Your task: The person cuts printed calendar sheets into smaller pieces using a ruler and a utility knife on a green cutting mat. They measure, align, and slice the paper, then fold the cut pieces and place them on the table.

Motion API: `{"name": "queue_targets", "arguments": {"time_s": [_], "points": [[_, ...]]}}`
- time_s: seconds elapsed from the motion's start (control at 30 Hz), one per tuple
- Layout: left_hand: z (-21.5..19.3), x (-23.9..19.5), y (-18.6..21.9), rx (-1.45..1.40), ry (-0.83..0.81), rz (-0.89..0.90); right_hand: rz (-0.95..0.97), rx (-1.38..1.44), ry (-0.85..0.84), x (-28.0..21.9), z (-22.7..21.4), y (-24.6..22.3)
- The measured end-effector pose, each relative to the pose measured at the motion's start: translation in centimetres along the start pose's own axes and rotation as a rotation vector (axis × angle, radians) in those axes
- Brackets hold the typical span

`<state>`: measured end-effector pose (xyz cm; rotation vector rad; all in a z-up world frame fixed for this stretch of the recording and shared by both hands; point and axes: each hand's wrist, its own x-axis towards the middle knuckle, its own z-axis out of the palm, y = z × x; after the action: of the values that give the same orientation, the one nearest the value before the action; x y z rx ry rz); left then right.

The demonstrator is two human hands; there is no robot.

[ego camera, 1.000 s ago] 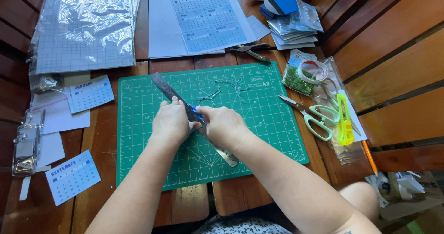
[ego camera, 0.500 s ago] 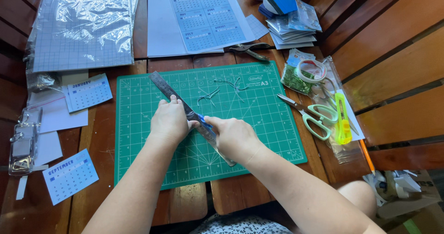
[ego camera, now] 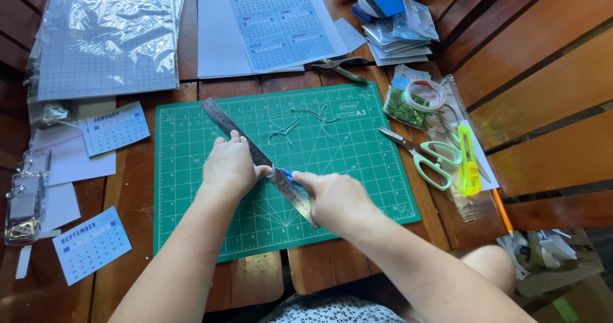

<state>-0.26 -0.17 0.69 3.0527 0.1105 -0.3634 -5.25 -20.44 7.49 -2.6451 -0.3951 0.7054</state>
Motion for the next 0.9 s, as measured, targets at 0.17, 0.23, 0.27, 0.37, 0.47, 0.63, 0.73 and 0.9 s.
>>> {"name": "queue_targets", "arguments": {"time_s": [0.17, 0.23, 0.27, 0.37, 0.47, 0.63, 0.73, 0.9], "points": [[1.4, 0.6, -0.6, -0.003, 0.026, 0.020, 0.045, 0.184, 0.097, -0.6, -2.4, 0.7], [1.6, 0.6, -0.7, -0.004, 0.037, 0.017, 0.060, 0.259, 0.138, 0.6, -2.2, 1.7], [1.6, 0.6, -0.8, -0.004, 0.037, 0.024, 0.077, 0.352, 0.173, 1.9, -1.6, 2.9], [1.6, 0.6, -0.9, -0.003, 0.042, 0.034, 0.033, 0.612, 0.191, 6.0, -0.2, 5.8], [2.1, 1.0, -1.2, 0.006, 0.043, 0.038, 0.000, 0.790, 0.153, 8.3, 0.2, 7.0], [1.8, 0.7, -1.0, 0.033, 0.034, 0.044, 0.157, 0.947, 0.065, 8.5, -0.4, 8.4], [1.3, 0.5, -0.8, 0.040, 0.015, 0.027, 0.215, 1.001, -0.026, 7.6, -1.9, 9.8], [1.9, 0.7, -1.2, 0.036, 0.052, 0.055, 0.088, 0.943, 0.107, 5.7, -4.3, 10.4]]}}
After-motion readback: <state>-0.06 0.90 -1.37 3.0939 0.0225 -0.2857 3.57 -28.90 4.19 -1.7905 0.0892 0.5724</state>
